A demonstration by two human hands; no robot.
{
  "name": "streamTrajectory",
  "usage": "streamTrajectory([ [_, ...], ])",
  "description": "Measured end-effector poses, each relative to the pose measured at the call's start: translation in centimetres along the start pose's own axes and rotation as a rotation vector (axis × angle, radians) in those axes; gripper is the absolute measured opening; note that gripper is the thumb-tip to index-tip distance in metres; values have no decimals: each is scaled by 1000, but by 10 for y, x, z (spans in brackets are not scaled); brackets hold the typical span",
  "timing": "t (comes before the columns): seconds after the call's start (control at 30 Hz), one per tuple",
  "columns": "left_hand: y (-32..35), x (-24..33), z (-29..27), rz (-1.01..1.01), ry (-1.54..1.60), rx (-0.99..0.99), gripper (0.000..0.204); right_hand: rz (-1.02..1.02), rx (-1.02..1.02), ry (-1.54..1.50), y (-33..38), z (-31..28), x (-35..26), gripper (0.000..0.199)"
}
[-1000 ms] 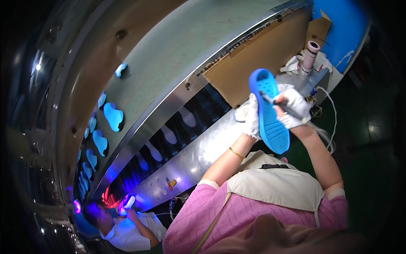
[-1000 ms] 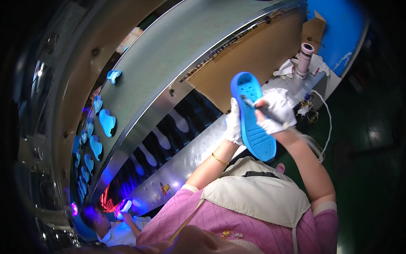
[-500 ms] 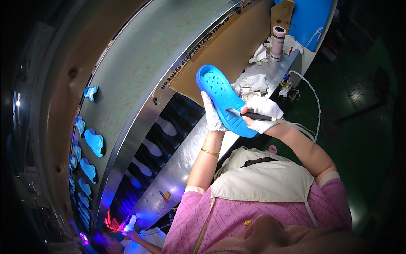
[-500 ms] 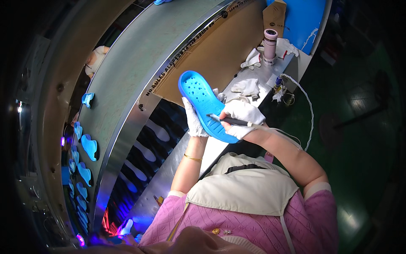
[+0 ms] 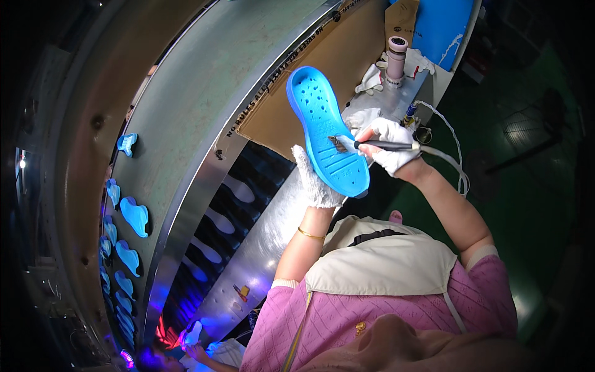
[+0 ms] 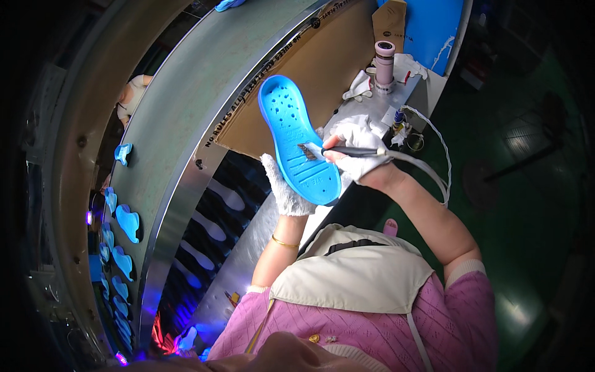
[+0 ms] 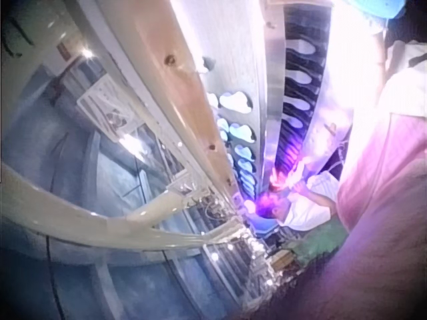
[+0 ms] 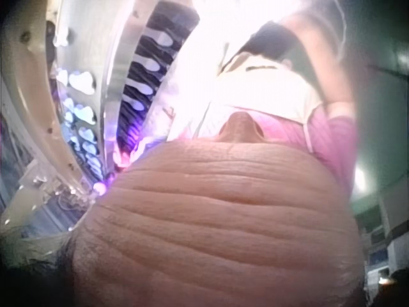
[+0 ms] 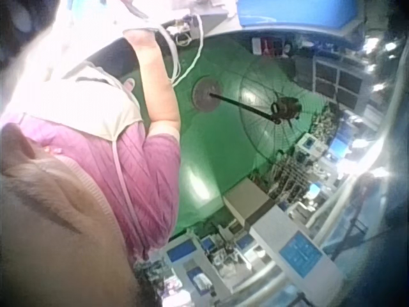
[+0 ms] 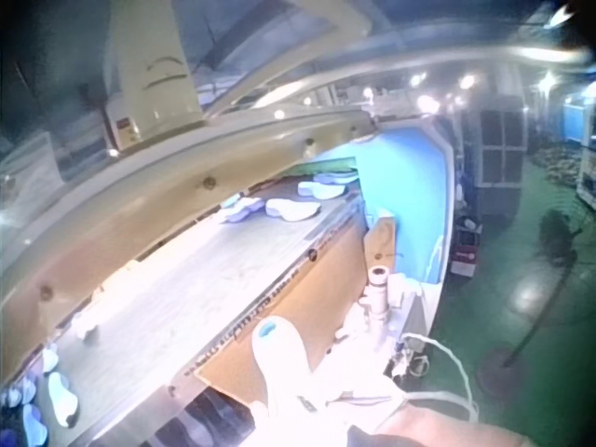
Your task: The person puts on gloves, applies glue to shoe soles using a brush applicator tool, and places the soles onto a conveyor belt.
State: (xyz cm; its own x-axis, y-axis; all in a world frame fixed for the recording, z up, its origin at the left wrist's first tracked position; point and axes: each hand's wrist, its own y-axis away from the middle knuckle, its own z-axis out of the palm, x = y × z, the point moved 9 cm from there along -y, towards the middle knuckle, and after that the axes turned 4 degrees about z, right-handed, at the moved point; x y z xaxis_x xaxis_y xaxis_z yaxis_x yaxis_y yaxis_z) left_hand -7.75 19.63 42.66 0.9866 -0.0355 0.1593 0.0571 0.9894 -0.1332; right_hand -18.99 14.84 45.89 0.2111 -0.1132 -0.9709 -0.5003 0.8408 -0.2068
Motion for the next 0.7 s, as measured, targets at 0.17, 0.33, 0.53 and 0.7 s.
streamTrajectory([
  [0.17, -14, 22, -10, 118, -361, 65, 80, -124, -139, 178, 27, 41, -10, 12],
  [0.33, -19, 25, 6, 209, -347, 28, 84, 21, -21, 4, 21, 22, 5, 12],
  [0.53, -21, 25, 7, 166, -300, -10, 82, -2, -212, -49, 32, 45, 2, 12],
  [0.7, -25, 26, 9, 137, -220, 38, 85, -163, -138, 193, 36, 35, -13, 14],
])
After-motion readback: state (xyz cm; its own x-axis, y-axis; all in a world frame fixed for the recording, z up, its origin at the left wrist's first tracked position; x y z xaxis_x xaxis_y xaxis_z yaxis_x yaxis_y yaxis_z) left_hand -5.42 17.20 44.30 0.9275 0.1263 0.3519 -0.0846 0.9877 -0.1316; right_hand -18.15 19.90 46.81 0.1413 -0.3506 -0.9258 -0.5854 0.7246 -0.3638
